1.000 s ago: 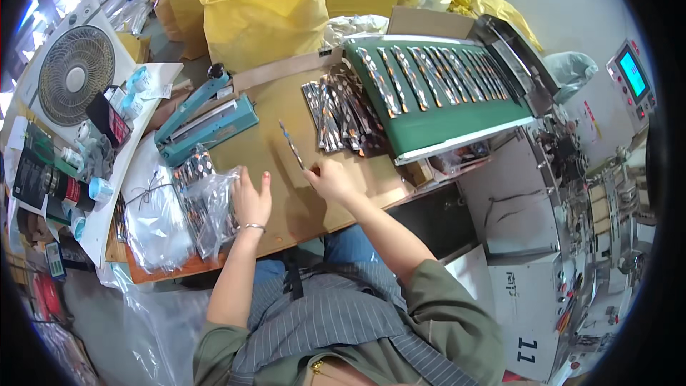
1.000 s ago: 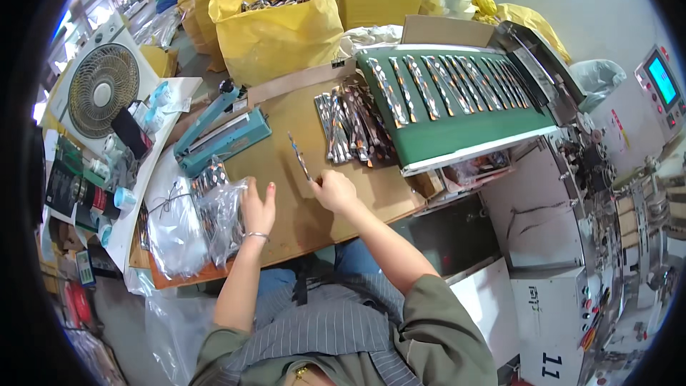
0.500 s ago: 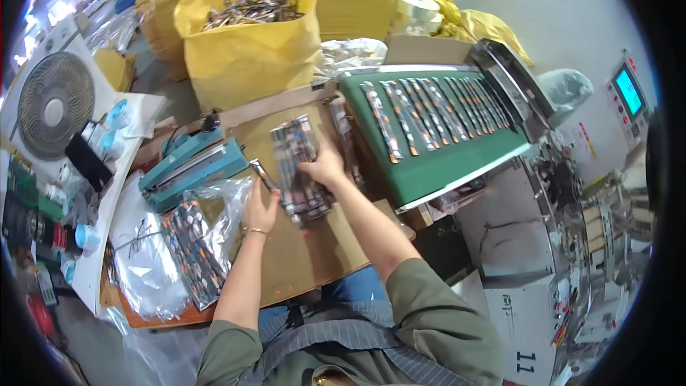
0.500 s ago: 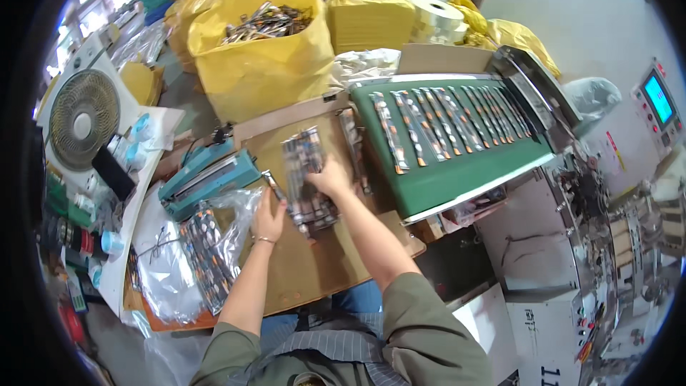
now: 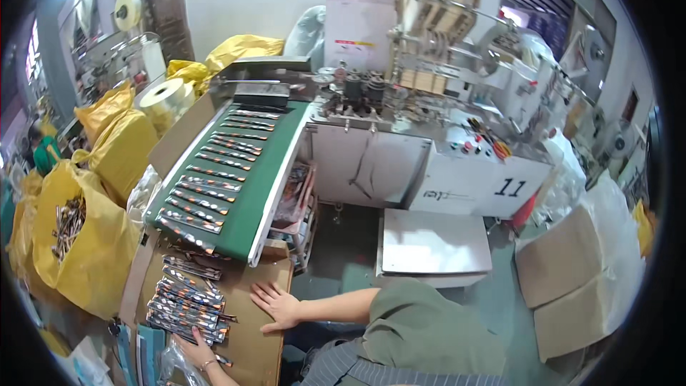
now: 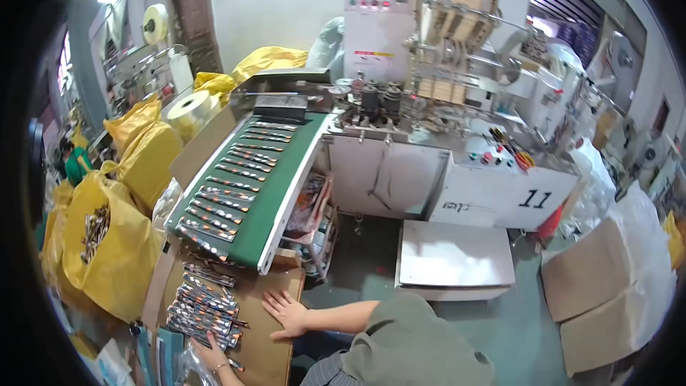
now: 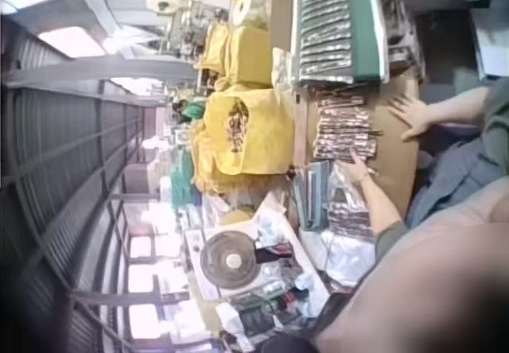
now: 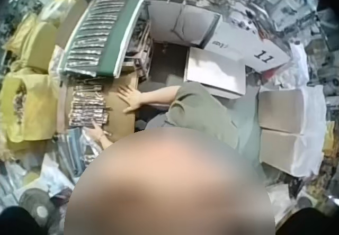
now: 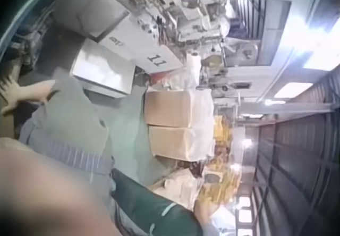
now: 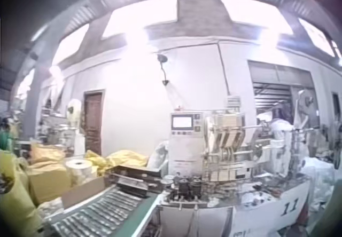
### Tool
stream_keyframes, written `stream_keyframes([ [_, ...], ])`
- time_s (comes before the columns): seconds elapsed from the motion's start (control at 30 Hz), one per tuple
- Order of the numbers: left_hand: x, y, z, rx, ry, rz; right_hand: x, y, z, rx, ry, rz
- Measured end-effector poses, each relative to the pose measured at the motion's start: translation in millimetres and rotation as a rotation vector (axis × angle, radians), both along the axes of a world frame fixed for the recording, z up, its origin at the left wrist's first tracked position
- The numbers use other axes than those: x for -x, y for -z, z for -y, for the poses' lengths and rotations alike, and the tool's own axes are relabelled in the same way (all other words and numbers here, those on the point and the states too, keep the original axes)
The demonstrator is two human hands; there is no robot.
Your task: Packaging bundles of items into plastic bags and sealing them with a heat sealer.
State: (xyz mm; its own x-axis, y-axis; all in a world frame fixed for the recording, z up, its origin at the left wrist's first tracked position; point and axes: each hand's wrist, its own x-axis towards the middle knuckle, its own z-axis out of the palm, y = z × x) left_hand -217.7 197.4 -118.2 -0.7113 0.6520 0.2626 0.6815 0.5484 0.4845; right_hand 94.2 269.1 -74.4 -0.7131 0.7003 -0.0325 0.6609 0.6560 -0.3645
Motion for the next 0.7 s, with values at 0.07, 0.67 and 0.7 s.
stream_keyframes([
  [0.07,1.0,-1.7,1.0,0.004,0.021,-0.010,-2.6,-14.1,-0.5,0.004,-0.022,0.045],
  [0.67,-8.8,-11.4,0.0,0.003,-0.010,0.000,0.5,-17.5,-6.0,0.048,-0.076,0.147],
  [0.7,-12.5,-16.1,1.1,0.007,-0.013,0.009,0.6,-16.8,-5.9,0.046,-0.074,0.147],
])
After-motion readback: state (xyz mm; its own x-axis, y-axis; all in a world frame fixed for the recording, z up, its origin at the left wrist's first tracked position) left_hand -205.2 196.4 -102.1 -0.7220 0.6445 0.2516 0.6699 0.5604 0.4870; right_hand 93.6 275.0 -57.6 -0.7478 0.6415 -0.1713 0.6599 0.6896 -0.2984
